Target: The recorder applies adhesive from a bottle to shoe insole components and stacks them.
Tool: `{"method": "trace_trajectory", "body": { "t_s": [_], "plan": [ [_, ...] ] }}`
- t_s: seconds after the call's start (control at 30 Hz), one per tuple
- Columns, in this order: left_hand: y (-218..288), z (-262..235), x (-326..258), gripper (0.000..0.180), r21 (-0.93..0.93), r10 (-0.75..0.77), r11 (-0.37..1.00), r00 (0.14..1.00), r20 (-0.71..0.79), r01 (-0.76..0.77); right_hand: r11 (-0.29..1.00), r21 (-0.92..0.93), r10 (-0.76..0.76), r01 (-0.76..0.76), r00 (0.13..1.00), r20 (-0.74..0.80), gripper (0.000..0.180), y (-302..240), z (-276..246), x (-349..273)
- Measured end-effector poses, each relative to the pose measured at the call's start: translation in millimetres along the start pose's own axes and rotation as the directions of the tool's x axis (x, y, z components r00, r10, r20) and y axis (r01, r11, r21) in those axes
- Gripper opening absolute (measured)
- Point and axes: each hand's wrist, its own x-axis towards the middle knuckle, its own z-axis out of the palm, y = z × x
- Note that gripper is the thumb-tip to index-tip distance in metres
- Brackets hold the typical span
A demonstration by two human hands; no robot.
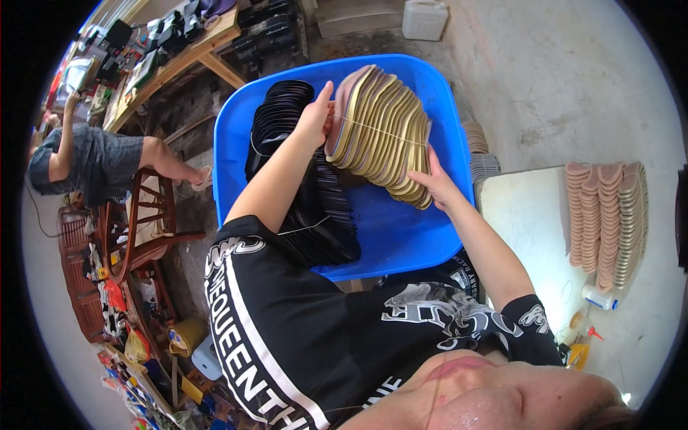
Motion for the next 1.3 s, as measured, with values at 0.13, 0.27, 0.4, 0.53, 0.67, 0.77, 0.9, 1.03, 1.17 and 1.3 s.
{"method": "trace_trajectory", "body": {
  "t_s": [0.13,0.27,0.4,0.53,0.67,0.77,0.9,1.03,1.17,1.3],
  "plan": [
    [0.4,12.7,-10.7,0.062,-0.009,-0.133,0.991,0.987,0.09,0.135,0.979,-0.101,-0.174,0.178,0.983,0.052,0.103,-12.4,14.3,-19.9],
    [30.0,41.4,-65.7,0.064,0.095,-0.192,0.98,0.957,0.217,0.175,0.974,-0.071,-0.215,0.215,0.977,0.013,0.105,-16.2,13.8,-56.9],
    [42.8,84.1,-148.5,0.065,-0.02,-0.051,0.997,0.878,0.476,0.069,0.963,-0.118,-0.249,0.241,0.967,-0.053,0.101,-48.3,-11.1,-135.0],
    [6.1,130.5,-201.5,0.063,-0.053,-0.044,0.986,0.559,0.828,0.155,0.9,-0.415,-0.159,0.132,0.987,-0.032,0.102,-114.6,-91.7,-204.7],
    [-75.9,192.5,-244.8,0.084,0.268,-0.351,0.914,0.259,0.9,0.305,0.656,-0.725,0.126,-0.212,0.977,-0.173,0.081,-175.1,-155.9,-235.8],
    [-136.8,221.9,-260.9,0.08,0.696,-0.705,0.707,-0.055,0.707,-0.125,0.372,-0.858,-0.108,-0.356,0.901,-0.42,0.06,-148.5,-189.2,-251.4],
    [-73.9,249.9,-291.8,0.041,0.211,-0.416,0.798,-0.262,0.871,-0.564,0.291,-0.949,-0.697,-0.118,0.654,-0.295,0.045,-84.6,-134.9,-323.0],
    [-63.0,324.3,-252.8,0.047,-0.045,0.254,0.176,0.001,0.967,-0.983,0.733,-0.673,-0.59,-0.101,0.398,-0.703,0.017,10.3,-59.7,-377.7],
    [-105.7,390.6,-143.6,0.076,0.356,0.201,-0.175,0.321,0.926,-0.918,0.979,-0.174,-0.055,-0.104,0.692,-0.72,0.057,67.1,-24.4,-357.9],
    [-97.9,405.4,-180.3,0.098,0.386,-0.303,-0.23,0.443,0.844,-0.893,0.852,0.224,-0.147,0.473,0.627,-0.765,0.047,97.8,-43.7,-340.0]
  ]
}}
